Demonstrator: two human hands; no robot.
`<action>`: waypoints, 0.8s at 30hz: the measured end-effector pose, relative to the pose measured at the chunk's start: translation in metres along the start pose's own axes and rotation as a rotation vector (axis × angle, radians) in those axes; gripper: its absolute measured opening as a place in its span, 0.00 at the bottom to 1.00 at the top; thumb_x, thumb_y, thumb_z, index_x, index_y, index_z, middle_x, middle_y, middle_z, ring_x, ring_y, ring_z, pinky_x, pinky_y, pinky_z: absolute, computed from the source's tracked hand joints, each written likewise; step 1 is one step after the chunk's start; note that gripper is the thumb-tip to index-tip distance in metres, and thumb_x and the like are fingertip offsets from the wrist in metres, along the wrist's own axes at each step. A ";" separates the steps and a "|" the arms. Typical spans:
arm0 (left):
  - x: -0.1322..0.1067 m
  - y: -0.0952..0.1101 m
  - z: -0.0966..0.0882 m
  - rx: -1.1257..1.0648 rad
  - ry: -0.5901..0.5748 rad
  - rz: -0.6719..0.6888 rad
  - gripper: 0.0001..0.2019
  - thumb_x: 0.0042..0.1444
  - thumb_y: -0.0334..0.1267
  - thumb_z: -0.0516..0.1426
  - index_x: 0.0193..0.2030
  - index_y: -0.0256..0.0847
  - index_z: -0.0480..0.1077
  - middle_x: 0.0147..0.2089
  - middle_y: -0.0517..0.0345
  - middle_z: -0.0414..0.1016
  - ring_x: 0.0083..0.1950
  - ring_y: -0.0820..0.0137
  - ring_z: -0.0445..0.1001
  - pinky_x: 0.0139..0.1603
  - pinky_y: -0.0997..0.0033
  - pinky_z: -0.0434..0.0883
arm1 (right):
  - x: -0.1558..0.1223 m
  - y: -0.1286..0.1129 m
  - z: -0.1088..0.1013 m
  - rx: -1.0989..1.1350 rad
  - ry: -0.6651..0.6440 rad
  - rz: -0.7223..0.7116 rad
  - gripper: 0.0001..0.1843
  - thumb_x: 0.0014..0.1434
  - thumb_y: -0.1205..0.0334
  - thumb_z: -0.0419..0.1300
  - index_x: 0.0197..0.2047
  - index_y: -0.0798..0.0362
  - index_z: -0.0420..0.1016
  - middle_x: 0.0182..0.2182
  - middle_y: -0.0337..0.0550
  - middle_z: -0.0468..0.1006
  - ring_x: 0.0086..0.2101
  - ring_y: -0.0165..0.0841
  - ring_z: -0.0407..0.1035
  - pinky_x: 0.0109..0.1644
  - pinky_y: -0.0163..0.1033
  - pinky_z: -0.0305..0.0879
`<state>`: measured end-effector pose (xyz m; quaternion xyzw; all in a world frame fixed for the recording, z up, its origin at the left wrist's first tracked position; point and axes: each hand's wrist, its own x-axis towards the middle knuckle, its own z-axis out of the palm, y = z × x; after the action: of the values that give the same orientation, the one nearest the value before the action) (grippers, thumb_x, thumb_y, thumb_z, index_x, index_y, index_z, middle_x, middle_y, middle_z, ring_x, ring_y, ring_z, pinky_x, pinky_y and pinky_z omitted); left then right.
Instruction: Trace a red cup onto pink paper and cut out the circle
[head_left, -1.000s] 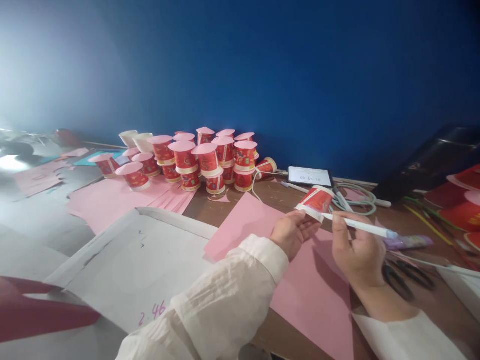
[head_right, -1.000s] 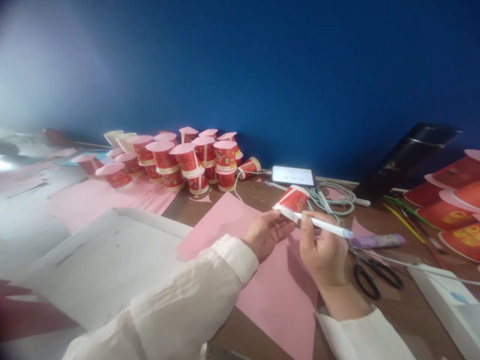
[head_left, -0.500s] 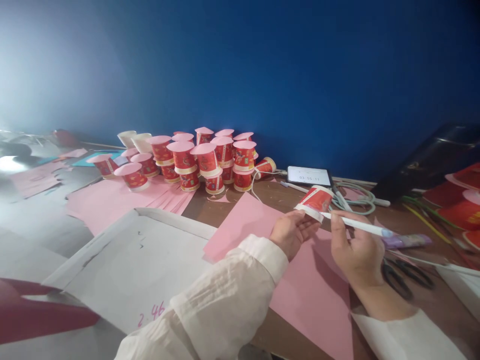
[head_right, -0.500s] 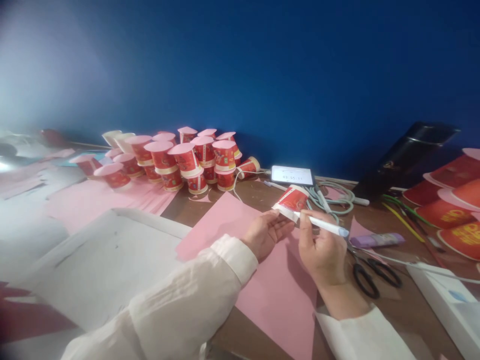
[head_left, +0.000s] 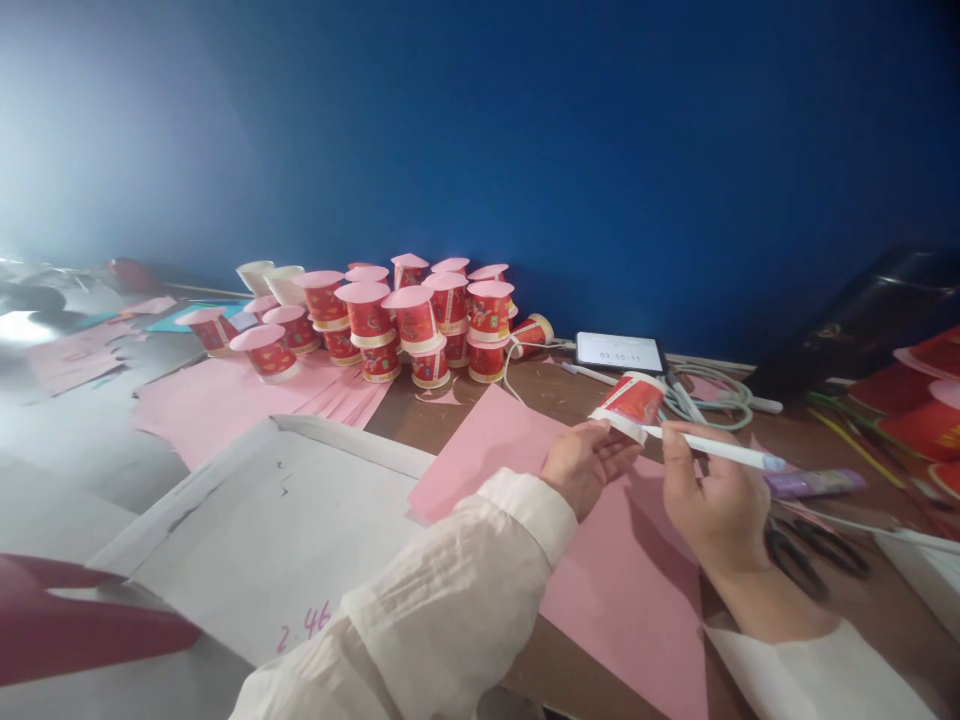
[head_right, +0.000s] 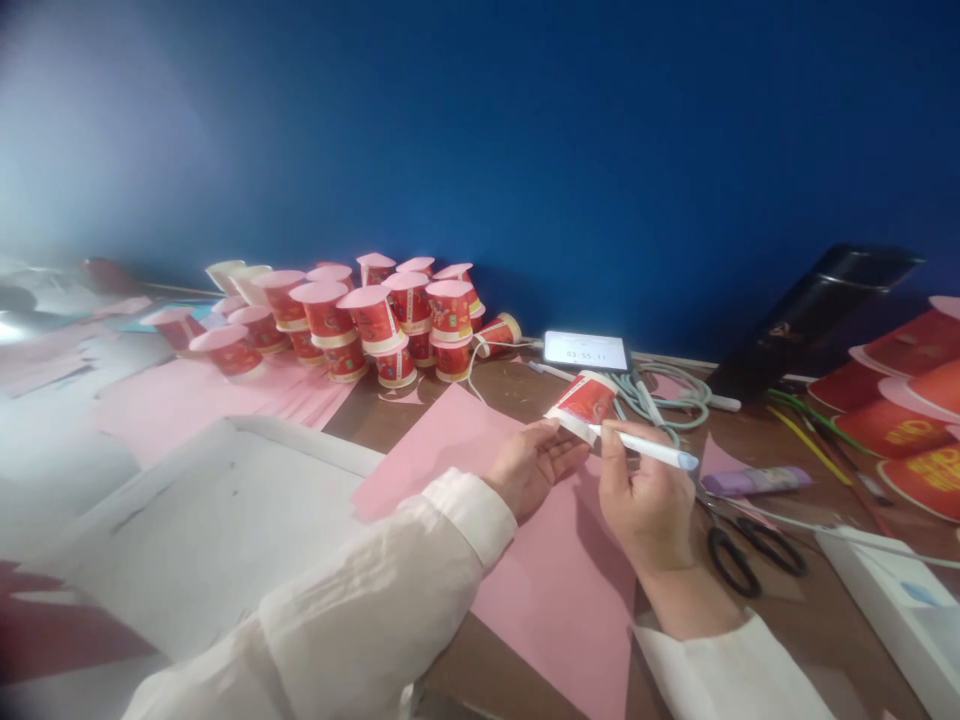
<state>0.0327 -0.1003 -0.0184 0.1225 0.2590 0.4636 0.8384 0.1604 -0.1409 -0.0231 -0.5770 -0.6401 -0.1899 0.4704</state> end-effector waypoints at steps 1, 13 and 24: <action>0.000 0.000 0.000 0.000 -0.002 -0.001 0.10 0.62 0.29 0.51 0.37 0.31 0.74 0.34 0.48 0.78 0.35 0.70 0.77 0.51 0.65 0.73 | 0.000 0.000 0.000 -0.004 0.005 -0.002 0.11 0.66 0.59 0.56 0.41 0.55 0.76 0.37 0.51 0.81 0.39 0.39 0.76 0.46 0.42 0.70; -0.001 0.001 0.001 0.002 0.021 0.002 0.10 0.62 0.29 0.51 0.36 0.31 0.74 0.33 0.48 0.78 0.35 0.69 0.77 0.49 0.67 0.74 | 0.000 0.002 0.001 0.012 -0.001 -0.032 0.11 0.65 0.59 0.56 0.42 0.55 0.77 0.38 0.51 0.81 0.40 0.39 0.76 0.45 0.41 0.70; 0.000 0.000 -0.001 -0.005 0.009 -0.003 0.10 0.61 0.30 0.52 0.38 0.30 0.74 0.34 0.47 0.78 0.35 0.69 0.77 0.52 0.64 0.73 | -0.003 0.001 0.002 -0.049 0.031 -0.040 0.10 0.66 0.60 0.56 0.41 0.56 0.76 0.37 0.51 0.81 0.39 0.38 0.76 0.44 0.40 0.69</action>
<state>0.0321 -0.0999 -0.0190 0.1180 0.2620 0.4633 0.8383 0.1605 -0.1403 -0.0266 -0.5726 -0.6392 -0.2239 0.4620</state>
